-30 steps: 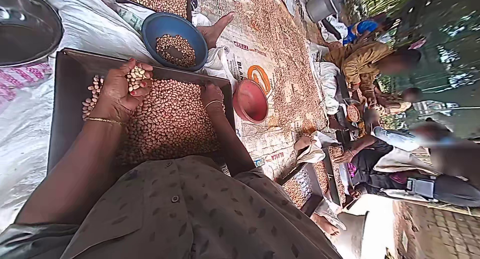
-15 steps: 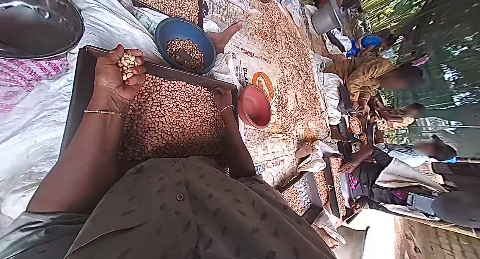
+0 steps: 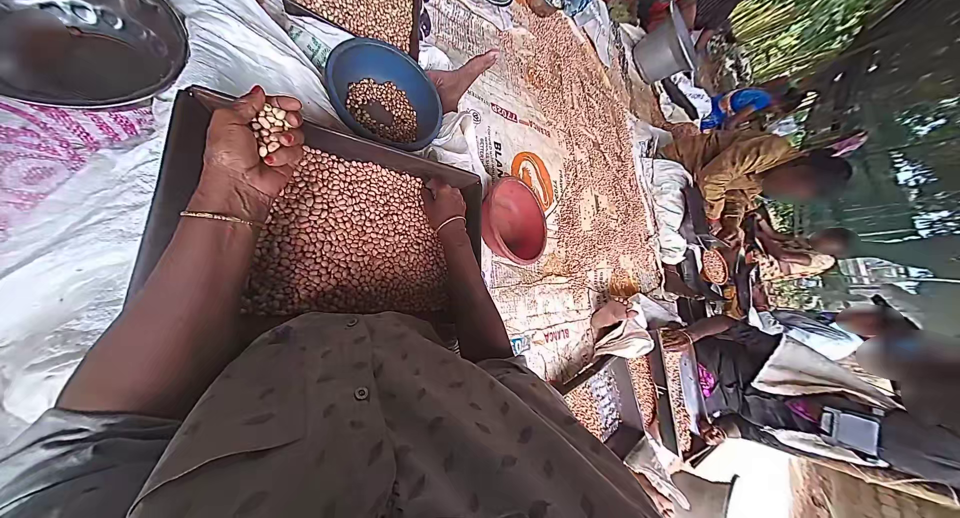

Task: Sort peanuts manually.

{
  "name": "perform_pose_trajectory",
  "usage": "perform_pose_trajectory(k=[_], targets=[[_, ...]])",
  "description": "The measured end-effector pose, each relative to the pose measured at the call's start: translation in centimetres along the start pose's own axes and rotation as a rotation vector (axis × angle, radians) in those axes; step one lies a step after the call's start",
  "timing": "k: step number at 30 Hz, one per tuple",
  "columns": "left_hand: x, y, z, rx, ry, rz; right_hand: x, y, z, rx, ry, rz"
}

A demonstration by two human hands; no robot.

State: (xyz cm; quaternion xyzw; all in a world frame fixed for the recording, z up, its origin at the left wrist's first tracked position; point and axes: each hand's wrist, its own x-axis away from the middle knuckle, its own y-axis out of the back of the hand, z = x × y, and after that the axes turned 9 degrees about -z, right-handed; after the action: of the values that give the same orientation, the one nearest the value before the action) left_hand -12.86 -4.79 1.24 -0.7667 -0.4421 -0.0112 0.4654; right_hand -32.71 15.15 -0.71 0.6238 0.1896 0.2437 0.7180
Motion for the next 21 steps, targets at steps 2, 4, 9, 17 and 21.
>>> perform_pose_trajectory(k=[2,4,9,17,21], targets=[[0.0,0.1,-0.4,0.023,-0.017,0.0,0.1,-0.1,0.1,0.054,0.024,-0.011],[0.0,0.5,-1.1,0.077,-0.047,0.019,0.0,-0.3,0.2,0.062,0.038,-0.023],[1.7,1.5,-3.3,0.177,-0.13,0.005,-0.3,-0.7,0.6,0.041,0.006,-0.03],[5.4,6.0,-5.3,0.252,-0.245,-0.048,-0.9,-1.4,0.0,-0.076,0.006,-0.084],[6.4,7.3,-4.5,0.253,-0.21,-0.027,-0.7,-1.7,-0.8,-0.239,0.051,-0.145]])
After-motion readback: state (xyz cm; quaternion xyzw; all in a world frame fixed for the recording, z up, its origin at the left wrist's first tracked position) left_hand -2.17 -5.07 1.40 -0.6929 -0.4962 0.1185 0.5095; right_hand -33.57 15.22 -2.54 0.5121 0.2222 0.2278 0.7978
